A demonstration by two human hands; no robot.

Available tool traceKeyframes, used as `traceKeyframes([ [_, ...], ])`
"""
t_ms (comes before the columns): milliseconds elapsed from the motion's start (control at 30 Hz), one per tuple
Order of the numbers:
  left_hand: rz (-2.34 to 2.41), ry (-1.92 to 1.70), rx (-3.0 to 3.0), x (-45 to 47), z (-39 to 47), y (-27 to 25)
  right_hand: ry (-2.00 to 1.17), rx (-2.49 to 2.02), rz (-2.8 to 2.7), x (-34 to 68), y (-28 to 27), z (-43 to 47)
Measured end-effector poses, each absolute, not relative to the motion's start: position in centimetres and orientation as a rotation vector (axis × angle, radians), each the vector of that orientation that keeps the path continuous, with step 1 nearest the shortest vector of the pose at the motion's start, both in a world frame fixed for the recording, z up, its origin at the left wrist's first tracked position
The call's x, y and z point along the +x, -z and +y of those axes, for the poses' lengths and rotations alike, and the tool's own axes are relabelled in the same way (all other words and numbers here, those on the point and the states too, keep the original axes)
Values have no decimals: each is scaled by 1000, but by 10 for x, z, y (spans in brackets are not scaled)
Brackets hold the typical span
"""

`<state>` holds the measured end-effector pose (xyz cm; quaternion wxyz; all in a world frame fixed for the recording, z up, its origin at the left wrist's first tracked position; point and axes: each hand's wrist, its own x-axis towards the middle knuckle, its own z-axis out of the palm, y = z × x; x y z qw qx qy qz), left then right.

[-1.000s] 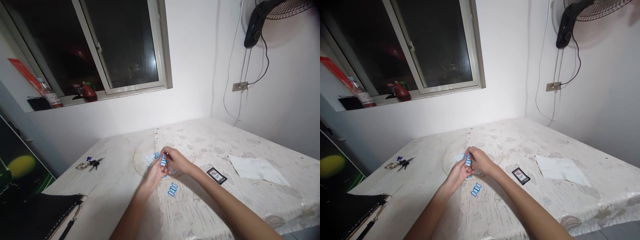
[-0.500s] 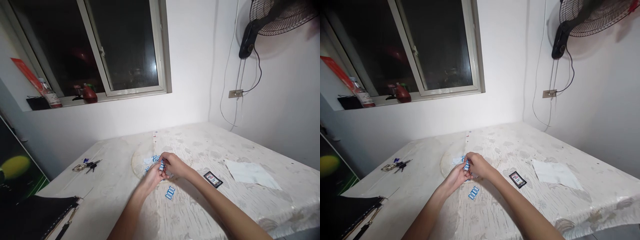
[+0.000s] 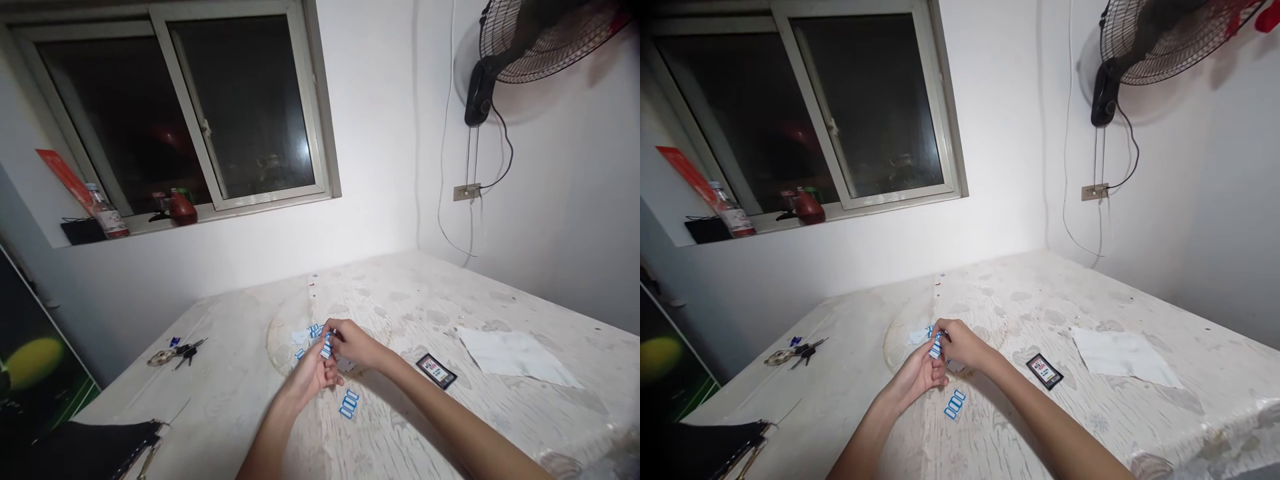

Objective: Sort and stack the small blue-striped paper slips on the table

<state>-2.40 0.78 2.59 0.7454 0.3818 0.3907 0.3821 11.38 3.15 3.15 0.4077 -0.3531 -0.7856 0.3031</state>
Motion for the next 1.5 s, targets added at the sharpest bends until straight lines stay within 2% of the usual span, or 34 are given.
traceKeyframes([
  [433, 834, -835, 781, -26, 8, -35, -481, -838, -2031, 110, -37, 27],
  [867, 737, -804, 719, -26, 9, -36, -559, -893, -2000, 115, -34, 30],
  [1033, 592, -1005, 618, -30, 13, -39, -459, -1060, -1913, 129, -28, 45],
  [1167, 494, -1195, 451, -39, 18, -41, -416, -1304, -2119, 144, -15, 57],
  [1367, 489, -1263, 420, -41, 19, -42, -203, -1195, -2341, 127, 6, 63],
  [1500, 524, -1243, 441, -38, 18, -40, -180, -1142, -2376, 115, 11, 66],
])
